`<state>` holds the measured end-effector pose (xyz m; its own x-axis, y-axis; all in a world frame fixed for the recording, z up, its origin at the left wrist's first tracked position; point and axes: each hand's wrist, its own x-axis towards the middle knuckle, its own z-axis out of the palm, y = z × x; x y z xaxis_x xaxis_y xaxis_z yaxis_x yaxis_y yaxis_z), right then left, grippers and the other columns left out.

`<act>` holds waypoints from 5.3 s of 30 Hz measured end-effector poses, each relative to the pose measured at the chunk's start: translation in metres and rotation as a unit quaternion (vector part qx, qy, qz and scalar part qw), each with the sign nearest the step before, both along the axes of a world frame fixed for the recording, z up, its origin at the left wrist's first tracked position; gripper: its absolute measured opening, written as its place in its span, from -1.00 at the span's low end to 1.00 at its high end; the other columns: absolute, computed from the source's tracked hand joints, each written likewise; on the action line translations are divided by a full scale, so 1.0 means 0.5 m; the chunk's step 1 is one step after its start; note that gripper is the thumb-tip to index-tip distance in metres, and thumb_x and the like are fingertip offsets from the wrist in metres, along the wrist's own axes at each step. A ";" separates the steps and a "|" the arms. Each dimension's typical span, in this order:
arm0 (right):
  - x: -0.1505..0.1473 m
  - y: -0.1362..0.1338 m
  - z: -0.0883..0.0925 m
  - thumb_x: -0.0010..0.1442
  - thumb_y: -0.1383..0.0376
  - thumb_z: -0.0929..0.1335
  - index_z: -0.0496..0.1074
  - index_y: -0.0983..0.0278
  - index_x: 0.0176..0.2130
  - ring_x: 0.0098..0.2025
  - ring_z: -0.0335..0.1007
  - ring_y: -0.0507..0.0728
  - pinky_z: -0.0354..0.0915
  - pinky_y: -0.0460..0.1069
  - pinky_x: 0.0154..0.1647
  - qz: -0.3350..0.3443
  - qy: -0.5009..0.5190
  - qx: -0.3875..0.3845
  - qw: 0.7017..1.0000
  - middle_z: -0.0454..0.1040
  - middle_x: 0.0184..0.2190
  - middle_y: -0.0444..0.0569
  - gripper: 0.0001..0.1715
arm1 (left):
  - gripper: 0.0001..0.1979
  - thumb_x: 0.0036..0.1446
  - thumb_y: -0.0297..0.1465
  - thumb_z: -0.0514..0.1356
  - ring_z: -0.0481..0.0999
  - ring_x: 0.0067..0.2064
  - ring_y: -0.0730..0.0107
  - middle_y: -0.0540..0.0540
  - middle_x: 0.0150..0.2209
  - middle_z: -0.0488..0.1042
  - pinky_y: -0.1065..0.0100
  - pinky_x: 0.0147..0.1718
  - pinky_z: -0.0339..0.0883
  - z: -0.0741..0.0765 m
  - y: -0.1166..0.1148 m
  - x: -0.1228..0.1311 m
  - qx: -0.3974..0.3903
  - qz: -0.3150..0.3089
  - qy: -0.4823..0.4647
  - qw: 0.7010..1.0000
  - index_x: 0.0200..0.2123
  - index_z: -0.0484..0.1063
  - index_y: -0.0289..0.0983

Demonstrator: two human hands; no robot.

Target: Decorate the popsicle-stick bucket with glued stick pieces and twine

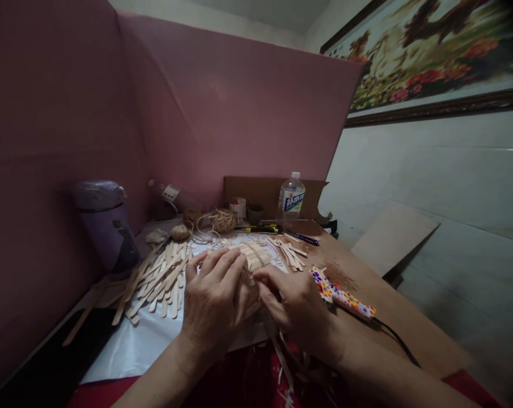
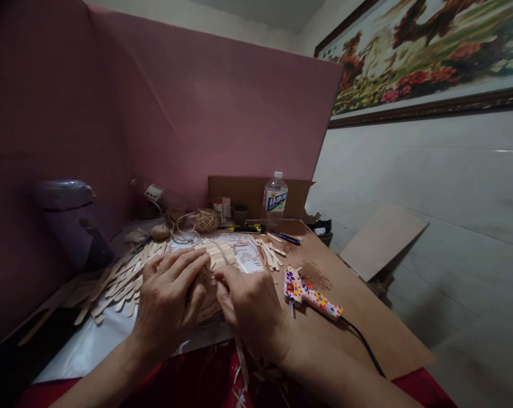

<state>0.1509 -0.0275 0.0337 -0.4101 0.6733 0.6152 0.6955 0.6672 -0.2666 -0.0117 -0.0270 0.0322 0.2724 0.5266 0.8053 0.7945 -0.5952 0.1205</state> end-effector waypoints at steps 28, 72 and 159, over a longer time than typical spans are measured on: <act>0.008 0.039 0.056 0.12 0.38 0.23 0.23 0.29 -0.38 -0.59 0.05 -0.04 0.03 -0.12 -0.57 0.156 0.041 -0.125 0.979 0.21 -0.60 -0.21 -0.98 | -0.73 0.08 -0.48 0.10 0.40 0.00 0.12 -0.13 -0.06 0.51 0.03 0.00 0.09 -0.002 0.003 -0.001 0.014 -0.003 0.005 1.000 -0.13 0.44 -0.31; 0.020 0.014 0.012 0.17 0.41 0.21 0.42 0.33 -0.19 -0.46 0.38 0.03 0.21 -0.10 -0.41 0.110 -0.042 -0.004 0.993 0.52 -0.43 -0.01 -0.75 | -0.73 0.14 -0.45 0.06 0.38 0.01 0.13 -0.13 -0.05 0.50 0.01 0.01 0.08 0.001 0.013 -0.003 -0.007 0.000 0.001 1.000 -0.10 0.42 -0.26; 0.001 0.026 0.019 0.06 0.45 0.24 0.23 0.27 -0.47 -0.61 0.07 -0.07 0.03 -0.15 -0.59 0.070 0.128 -0.157 0.977 0.19 -0.63 -0.24 -0.89 | -0.76 0.14 -0.41 0.08 0.40 0.01 0.16 -0.10 -0.06 0.51 0.03 0.03 0.06 0.002 0.010 0.006 -0.004 0.000 0.006 1.000 -0.14 0.44 -0.28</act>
